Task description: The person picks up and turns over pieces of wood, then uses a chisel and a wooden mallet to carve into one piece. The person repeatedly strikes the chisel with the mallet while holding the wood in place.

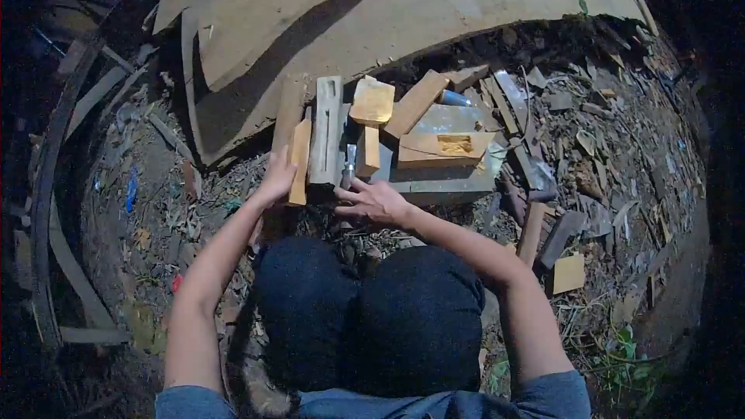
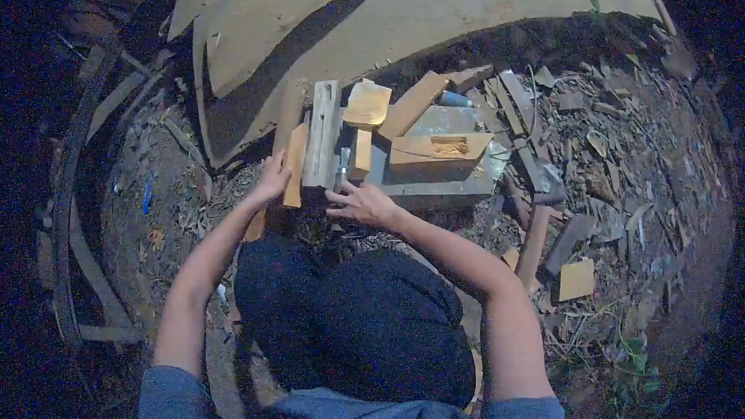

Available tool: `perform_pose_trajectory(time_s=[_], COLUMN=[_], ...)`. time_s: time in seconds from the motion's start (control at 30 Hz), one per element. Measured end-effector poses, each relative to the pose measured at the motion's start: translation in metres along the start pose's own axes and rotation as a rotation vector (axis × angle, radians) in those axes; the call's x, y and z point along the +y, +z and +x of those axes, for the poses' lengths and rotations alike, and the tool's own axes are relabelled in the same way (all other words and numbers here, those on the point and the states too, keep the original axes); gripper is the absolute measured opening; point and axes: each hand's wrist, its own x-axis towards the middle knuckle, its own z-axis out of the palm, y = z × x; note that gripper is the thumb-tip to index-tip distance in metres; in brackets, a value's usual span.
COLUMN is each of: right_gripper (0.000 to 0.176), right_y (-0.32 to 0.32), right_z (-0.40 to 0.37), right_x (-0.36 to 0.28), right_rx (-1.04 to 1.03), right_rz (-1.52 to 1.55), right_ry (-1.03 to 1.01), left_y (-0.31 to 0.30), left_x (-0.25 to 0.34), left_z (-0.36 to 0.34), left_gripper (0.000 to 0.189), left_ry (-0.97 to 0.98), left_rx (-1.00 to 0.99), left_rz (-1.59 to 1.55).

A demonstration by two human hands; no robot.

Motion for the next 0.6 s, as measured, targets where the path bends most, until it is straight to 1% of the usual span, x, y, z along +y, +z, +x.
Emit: perform_pose_trajectory(time_s=[0.03,0.07,0.1,0.17,0.2,0.23,0.3,0.37,0.4,0.43,0.5,0.53,0.57,0.6], right_gripper=[0.059,0.050,0.050,0.046,0.047,0.047,0.042,0.048,0.047,0.047,0.036,0.030,0.027,0.028], right_y=[0.002,0.004,-0.002,-0.026,-0.050,-0.065,-0.089,-0.113,-0.130,-0.144,-0.155,-0.177,-0.195,-0.208], right_z=[0.000,0.000,-0.001,-0.004,-0.008,-0.009,-0.006,-0.006,-0.009,-0.015,-0.021,-0.024,-0.028,-0.035], right_x=[0.002,0.006,0.006,-0.001,-0.006,-0.008,-0.005,0.001,0.002,0.003,0.016,0.014,0.015,0.020], right_rx=[-0.044,-0.008,-0.010,0.073,0.139,0.130,0.311,0.479,0.566,0.651,0.799,0.851,0.866,0.831], right_rz=[-0.068,-0.097,-0.105,0.082,0.110,0.111,0.491,0.716,0.791,0.868,1.037,1.117,1.154,1.064], right_ry=[-0.054,-0.117,-0.108,-0.095,-0.046,-0.043,0.156,0.277,0.343,0.409,0.462,0.478,0.459,0.472], left_y=[0.000,-0.002,-0.003,-0.001,-0.001,-0.002,-0.004,-0.010,-0.012,-0.020,-0.040,-0.051,-0.064,-0.073], left_x=[-0.003,-0.006,-0.009,-0.018,-0.020,-0.023,-0.023,-0.019,-0.020,-0.006,0.026,0.048,0.074,0.092], left_z=[-0.003,-0.005,-0.005,-0.006,-0.007,-0.009,-0.012,-0.013,-0.012,-0.013,-0.018,-0.021,-0.023,-0.022], left_gripper=[0.056,0.056,0.056,0.057,0.057,0.053,0.050,0.046,0.043,0.043,0.041,0.041,0.041,0.041], left_ry=[0.026,0.055,0.066,0.132,0.135,0.161,0.198,0.131,0.172,0.182,0.260,0.261,0.372,0.482], left_rx=[0.006,0.014,0.014,0.022,0.016,0.031,0.044,0.057,0.111,0.109,0.170,0.162,0.152,0.143], left_rz=[0.034,0.069,0.068,0.077,0.069,0.054,0.038,0.004,0.037,0.039,-0.079,-0.079,-0.114,-0.150])
